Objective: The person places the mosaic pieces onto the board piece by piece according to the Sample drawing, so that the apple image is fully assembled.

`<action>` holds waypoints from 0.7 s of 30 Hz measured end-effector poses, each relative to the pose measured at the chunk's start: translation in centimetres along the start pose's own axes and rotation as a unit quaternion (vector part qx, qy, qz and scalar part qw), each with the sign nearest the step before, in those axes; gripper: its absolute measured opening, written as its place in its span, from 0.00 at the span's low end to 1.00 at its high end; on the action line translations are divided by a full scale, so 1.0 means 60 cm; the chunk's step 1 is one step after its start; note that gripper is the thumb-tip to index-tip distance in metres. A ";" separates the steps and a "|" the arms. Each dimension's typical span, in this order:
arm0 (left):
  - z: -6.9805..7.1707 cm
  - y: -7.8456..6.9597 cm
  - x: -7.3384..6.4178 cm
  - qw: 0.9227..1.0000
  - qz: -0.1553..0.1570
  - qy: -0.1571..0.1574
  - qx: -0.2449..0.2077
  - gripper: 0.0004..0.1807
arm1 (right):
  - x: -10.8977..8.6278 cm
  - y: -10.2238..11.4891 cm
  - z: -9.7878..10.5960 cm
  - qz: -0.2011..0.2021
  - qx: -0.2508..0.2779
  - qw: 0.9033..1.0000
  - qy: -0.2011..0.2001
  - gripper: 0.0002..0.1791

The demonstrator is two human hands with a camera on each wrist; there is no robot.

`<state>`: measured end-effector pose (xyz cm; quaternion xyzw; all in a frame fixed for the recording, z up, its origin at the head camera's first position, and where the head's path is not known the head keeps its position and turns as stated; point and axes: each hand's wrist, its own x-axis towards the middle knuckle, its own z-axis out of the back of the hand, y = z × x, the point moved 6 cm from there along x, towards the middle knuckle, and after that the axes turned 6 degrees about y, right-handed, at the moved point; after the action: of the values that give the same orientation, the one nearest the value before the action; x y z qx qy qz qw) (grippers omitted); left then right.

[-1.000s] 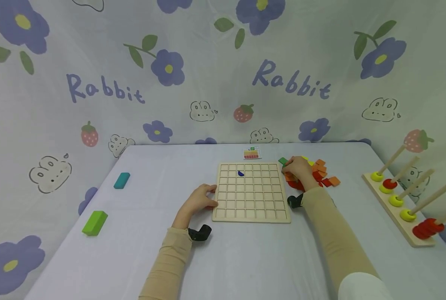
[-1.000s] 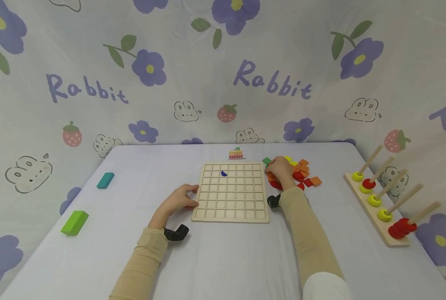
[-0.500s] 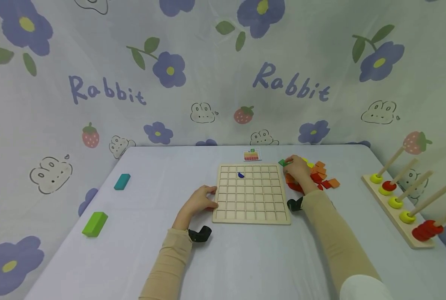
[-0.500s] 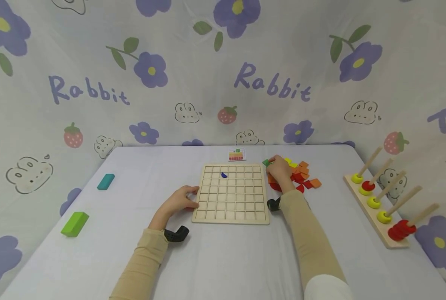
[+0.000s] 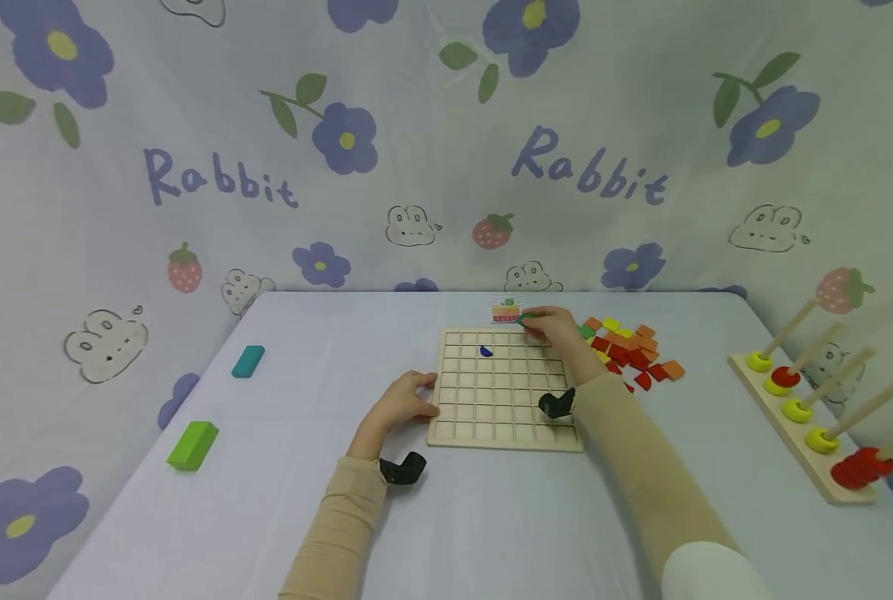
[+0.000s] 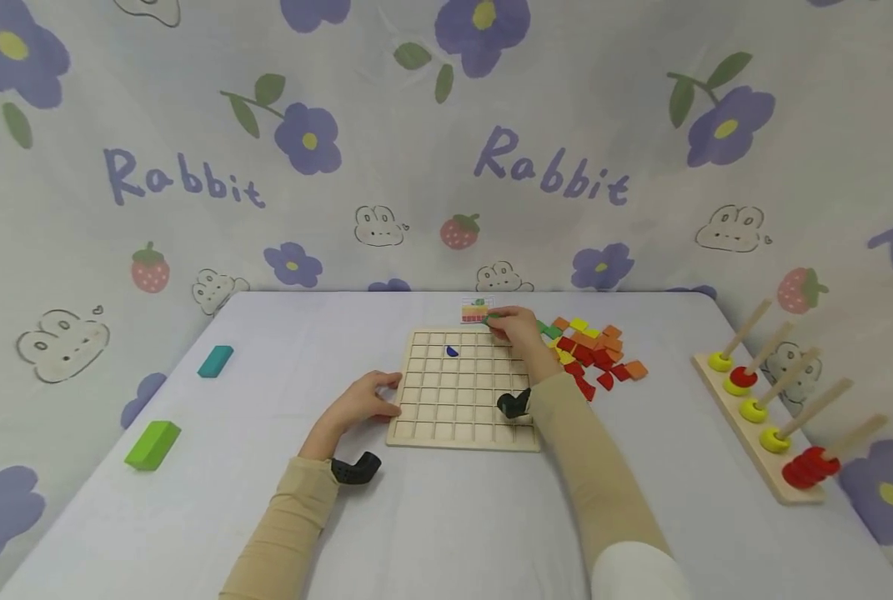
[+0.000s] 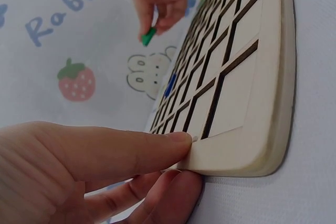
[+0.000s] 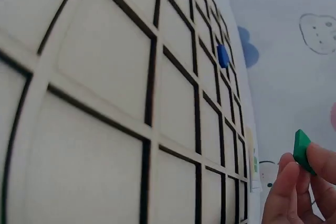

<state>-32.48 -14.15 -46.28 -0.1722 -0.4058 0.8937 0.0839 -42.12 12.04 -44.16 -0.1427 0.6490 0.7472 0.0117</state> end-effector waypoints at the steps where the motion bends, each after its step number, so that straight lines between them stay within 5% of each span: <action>1: -0.001 0.000 0.001 1.000 -0.001 0.001 -0.004 0.37 | 0.003 -0.001 -0.007 0.003 -0.013 1.000 0.004 0.21; 8: -0.009 0.003 0.004 1.000 -0.010 0.008 0.008 0.37 | 0.018 -0.009 -0.040 0.030 -0.147 0.988 0.017 0.15; 18: -0.006 0.003 0.001 1.000 -0.005 0.003 0.002 0.36 | 0.030 0.000 -0.065 0.089 -0.323 0.942 0.033 0.08; 21: -0.002 0.002 0.001 1.000 -0.004 0.000 0.003 0.37 | 0.034 0.002 -0.067 0.088 -0.340 0.936 0.031 0.08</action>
<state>-32.49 -14.14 -46.48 -0.1701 -0.4035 0.8946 0.0885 -43.32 7.74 -45.01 -0.1034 0.3661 0.9166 -0.1234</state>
